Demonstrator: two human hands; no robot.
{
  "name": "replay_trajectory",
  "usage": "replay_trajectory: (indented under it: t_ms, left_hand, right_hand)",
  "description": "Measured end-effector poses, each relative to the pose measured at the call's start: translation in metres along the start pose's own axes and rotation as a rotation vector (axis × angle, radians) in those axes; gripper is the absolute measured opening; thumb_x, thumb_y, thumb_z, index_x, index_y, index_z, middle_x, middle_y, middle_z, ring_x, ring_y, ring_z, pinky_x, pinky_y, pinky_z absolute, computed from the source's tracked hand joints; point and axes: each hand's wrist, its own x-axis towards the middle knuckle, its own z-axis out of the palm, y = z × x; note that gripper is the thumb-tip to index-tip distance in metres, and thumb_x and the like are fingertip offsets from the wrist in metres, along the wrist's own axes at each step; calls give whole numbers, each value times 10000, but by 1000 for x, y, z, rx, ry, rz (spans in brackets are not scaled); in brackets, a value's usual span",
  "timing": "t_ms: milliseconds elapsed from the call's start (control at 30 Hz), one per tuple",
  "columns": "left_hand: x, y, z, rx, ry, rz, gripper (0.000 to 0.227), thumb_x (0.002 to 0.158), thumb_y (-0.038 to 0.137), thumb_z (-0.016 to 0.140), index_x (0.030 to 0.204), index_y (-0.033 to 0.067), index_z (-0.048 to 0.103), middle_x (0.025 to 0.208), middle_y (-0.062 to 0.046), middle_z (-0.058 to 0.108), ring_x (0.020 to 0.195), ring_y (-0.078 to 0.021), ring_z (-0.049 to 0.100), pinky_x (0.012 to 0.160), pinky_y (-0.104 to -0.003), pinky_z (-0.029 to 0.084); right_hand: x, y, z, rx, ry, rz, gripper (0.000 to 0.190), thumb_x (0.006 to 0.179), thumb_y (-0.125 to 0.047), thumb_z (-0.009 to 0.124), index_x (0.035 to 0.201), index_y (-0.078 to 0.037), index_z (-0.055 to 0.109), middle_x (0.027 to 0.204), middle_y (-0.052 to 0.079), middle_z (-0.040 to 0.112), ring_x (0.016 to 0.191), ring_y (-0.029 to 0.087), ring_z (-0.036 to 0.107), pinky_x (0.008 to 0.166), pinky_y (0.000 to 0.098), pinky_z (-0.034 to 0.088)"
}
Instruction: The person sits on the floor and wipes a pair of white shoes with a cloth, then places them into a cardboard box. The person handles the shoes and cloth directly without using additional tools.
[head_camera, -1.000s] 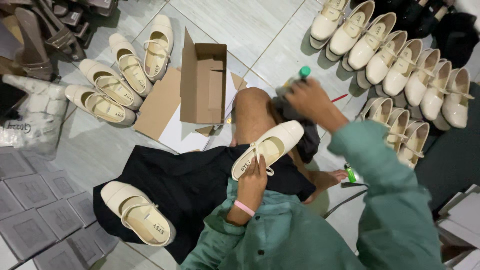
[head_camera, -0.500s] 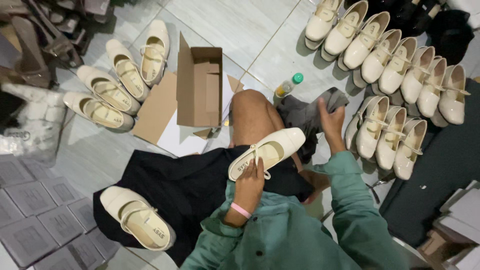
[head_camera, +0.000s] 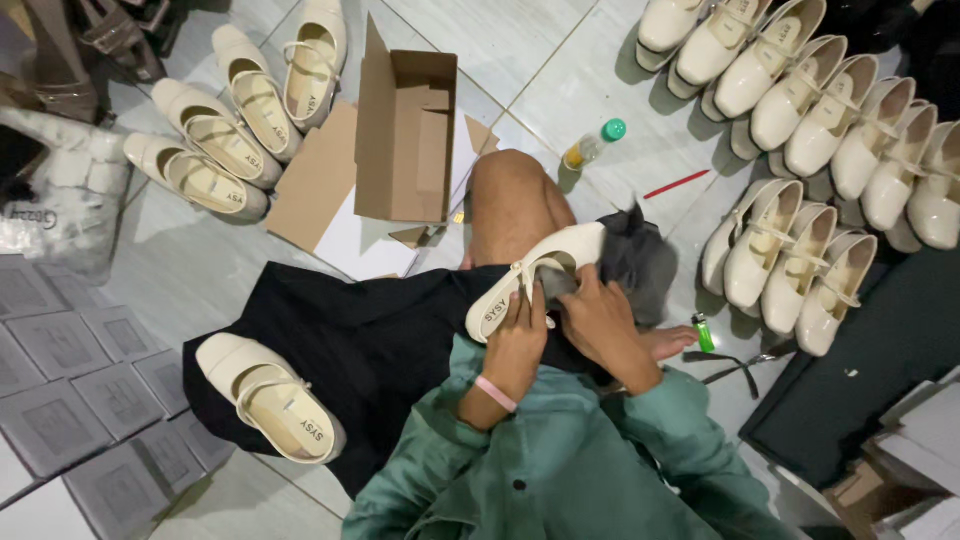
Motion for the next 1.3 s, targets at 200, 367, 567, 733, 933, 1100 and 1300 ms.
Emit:
replay_trajectory:
  t_ms: [200, 367, 567, 733, 933, 1100, 1300]
  left_hand:
    - [-1, -6, -1, -106, -68, -105, 677, 849, 133, 652, 1443, -100, 425, 1329, -309, 609, 1196, -363, 636, 863, -419, 574]
    - [-6, -11, 0, 95, 10, -18, 565, 917, 120, 596, 1420, -118, 490, 1206, -246, 713, 1195, -290, 678, 894, -355, 568]
    - [-7, -11, 2, 127, 53, 14, 472, 913, 141, 546, 1338, -63, 551, 1154, -207, 735, 1180, -263, 687, 1073, -465, 459]
    - [-9, -11, 3, 59, 38, -14, 538, 919, 126, 532, 1421, -67, 541, 1206, -206, 725, 1193, -255, 668, 1090, -477, 437]
    - [-4, -13, 2, 63, 79, 13, 563, 918, 149, 536, 1424, -95, 512, 1262, -226, 700, 1232, -277, 648, 1114, -498, 424]
    - [-7, -9, 9, 101, -1, -25, 546, 910, 154, 530, 1411, -63, 512, 1283, -216, 687, 1244, -276, 640, 1102, -498, 424]
    - [-12, -11, 18, 124, -8, -13, 510, 939, 172, 525, 1397, -51, 507, 1296, -207, 689, 1255, -276, 632, 1077, -501, 435]
  right_hand:
    - [27, -27, -5, -136, 66, 2, 245, 813, -342, 728, 789, -104, 777, 1115, 149, 584, 1050, 328, 517, 815, 500, 383]
    - [27, -16, 1, -189, 21, -113, 221, 726, -365, 732, 725, -149, 783, 1104, 126, 584, 1080, 321, 518, 892, 573, 359]
    - [32, -6, 12, -271, 139, -145, 207, 770, -361, 744, 751, -158, 779, 1199, 130, 617, 1132, 326, 522, 966, 563, 330]
    - [34, -1, 10, -249, 136, -148, 232, 786, -356, 723, 830, -138, 790, 1157, 110, 614, 1139, 332, 521, 989, 576, 324]
    - [36, 5, 5, -187, 111, -175, 216, 794, -337, 716, 792, -132, 783, 1160, 118, 607, 1137, 345, 512, 985, 597, 311]
    - [38, 7, 13, -238, 68, -175, 387, 773, -381, 684, 922, -40, 787, 1172, 144, 595, 1151, 347, 514, 995, 610, 303]
    - [35, 13, 20, -214, 34, -169, 295, 832, -338, 649, 890, -84, 788, 1214, 132, 608, 1178, 350, 521, 1009, 625, 294]
